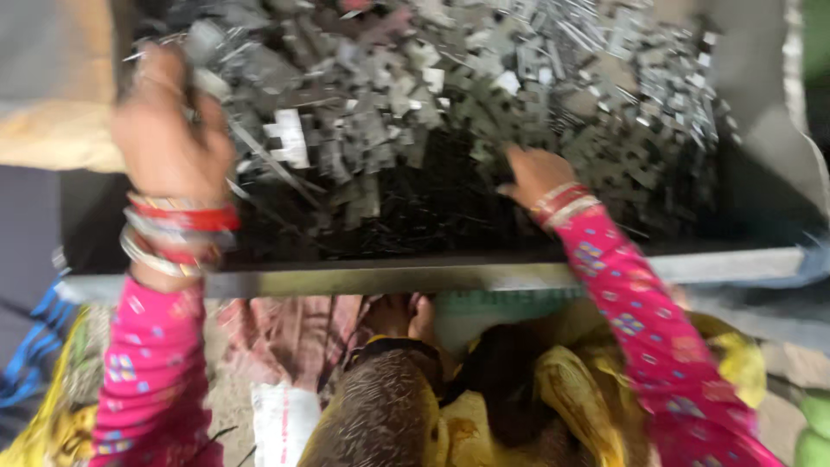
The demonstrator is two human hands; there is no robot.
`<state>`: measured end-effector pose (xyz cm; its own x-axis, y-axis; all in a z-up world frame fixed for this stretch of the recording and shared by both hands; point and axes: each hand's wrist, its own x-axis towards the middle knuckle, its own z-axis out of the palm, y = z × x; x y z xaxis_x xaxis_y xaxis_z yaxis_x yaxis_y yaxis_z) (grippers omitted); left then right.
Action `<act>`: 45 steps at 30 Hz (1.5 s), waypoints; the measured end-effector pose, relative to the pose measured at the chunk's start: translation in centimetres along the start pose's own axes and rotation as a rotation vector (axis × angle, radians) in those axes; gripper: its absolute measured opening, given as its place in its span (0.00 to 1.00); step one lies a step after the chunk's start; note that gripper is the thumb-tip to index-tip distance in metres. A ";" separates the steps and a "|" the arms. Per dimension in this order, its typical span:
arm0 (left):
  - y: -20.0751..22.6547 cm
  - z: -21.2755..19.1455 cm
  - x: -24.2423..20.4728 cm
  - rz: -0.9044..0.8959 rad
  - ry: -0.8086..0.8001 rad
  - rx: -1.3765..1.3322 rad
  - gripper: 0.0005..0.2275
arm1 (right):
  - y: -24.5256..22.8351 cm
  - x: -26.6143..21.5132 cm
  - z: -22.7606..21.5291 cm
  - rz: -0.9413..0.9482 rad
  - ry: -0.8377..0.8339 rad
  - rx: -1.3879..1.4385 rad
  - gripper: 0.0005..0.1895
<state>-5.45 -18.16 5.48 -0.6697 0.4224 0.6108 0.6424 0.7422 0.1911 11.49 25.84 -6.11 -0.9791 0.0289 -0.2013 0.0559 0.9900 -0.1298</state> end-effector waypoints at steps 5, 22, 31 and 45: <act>-14.4 -1.1 3.2 -0.181 0.033 0.437 0.13 | 0.9 -0.3 0.0 -0.090 -0.025 -0.040 0.29; 8.5 8.5 0.9 0.117 -0.261 0.018 0.19 | 2.4 -2.5 -6.8 -0.047 0.335 1.805 0.15; 9.2 9.7 0.2 -0.135 -0.256 -0.266 0.13 | 0.6 -1.5 -5.8 0.138 0.168 1.831 0.07; 4.5 8.8 -0.6 -0.843 -0.159 -1.639 0.10 | -8.6 5.2 2.6 -0.330 0.250 0.433 0.19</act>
<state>-5.46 -10.50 -0.77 -0.9278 0.3641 -0.0813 -0.2306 -0.3886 0.8921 6.48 17.10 -8.60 -0.9718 -0.1864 0.1447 -0.2355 0.8073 -0.5411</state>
